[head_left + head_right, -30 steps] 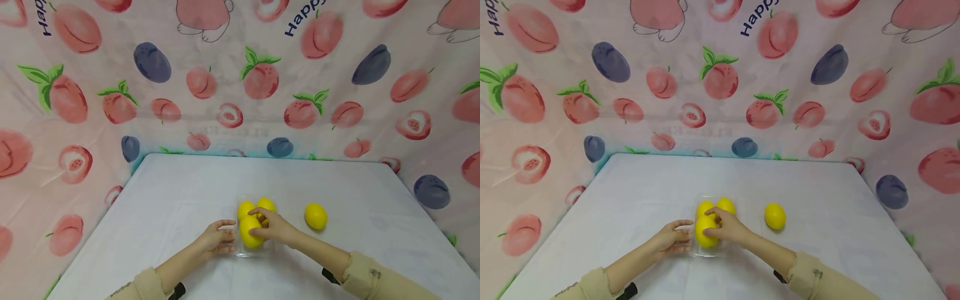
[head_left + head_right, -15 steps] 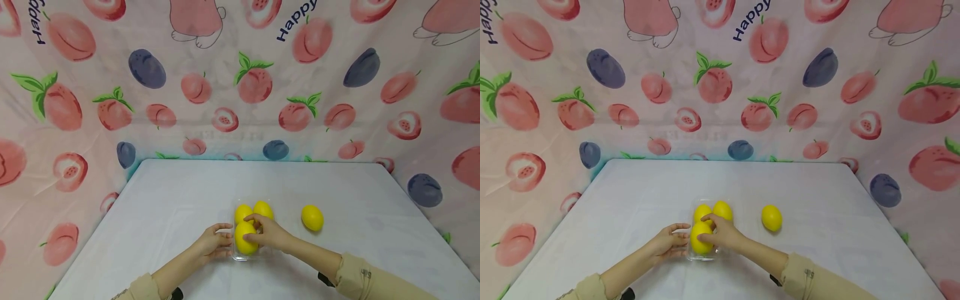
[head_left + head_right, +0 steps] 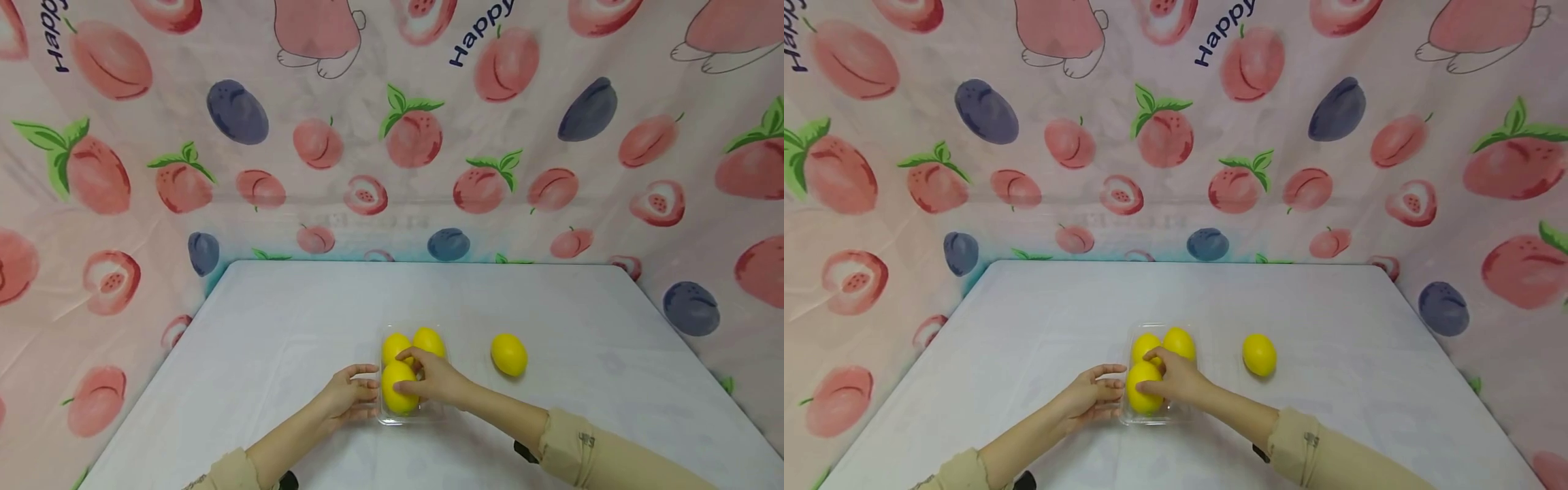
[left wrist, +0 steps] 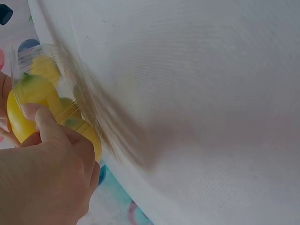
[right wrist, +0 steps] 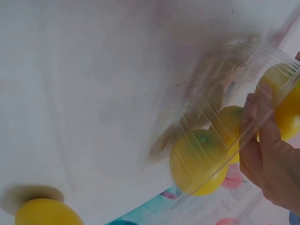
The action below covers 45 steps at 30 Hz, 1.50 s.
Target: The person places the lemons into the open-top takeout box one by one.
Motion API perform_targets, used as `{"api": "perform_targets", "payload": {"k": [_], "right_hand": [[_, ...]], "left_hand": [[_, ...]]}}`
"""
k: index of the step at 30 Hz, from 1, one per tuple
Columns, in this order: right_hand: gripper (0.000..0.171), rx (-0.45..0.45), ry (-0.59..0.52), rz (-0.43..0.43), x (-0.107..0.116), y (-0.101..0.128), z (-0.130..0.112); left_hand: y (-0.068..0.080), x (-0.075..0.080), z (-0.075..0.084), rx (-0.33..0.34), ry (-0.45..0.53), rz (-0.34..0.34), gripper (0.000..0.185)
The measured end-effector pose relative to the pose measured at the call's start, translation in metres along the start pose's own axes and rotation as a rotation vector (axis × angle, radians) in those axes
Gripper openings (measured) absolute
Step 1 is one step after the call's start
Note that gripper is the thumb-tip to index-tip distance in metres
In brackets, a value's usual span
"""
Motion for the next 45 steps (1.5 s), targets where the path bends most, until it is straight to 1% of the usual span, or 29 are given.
{"api": "perform_targets", "payload": {"k": [3, 7, 20, 29, 36, 45], "right_hand": [[0.047, -0.011, 0.001, -0.004, -0.0025, -0.0010, 0.0018], [0.048, -0.004, 0.031, -0.009, -0.0048, -0.0018, 0.0033], [0.041, 0.089, 0.193, 0.008, -0.0068, -0.0035, 0.0039], [0.040, 0.088, 0.228, 0.042, -0.0051, -0.0037, 0.0002], [0.039, 0.092, 0.226, 0.004, -0.0024, -0.0043, -0.0017], [0.042, 0.048, 0.221, -0.005, 0.0003, -0.0009, -0.0029]], "left_hand": [[0.0003, 0.0006, -0.0008, 0.000, -0.003, 0.004, 0.045], [0.0003, 0.0003, -0.0008, 0.004, -0.008, 0.014, 0.043], [-0.0015, -0.0009, -0.0017, 0.012, -0.014, 0.027, 0.043], [-0.0015, -0.0006, 0.0003, 0.003, -0.019, 0.017, 0.042], [-0.0019, -0.0003, 0.0005, 0.008, -0.030, 0.019, 0.042], [-0.0025, -0.0002, -0.0007, 0.003, -0.032, 0.036, 0.041]]}}
Point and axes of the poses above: each hand's wrist, its own y-axis away from the middle knuckle, its own x-axis out of the back of the hand, z = x × y, the point moved 2 cm from there along -y, towards the middle knuckle, and after that the axes turned 6 degrees about -x, right-handed, at the moved point
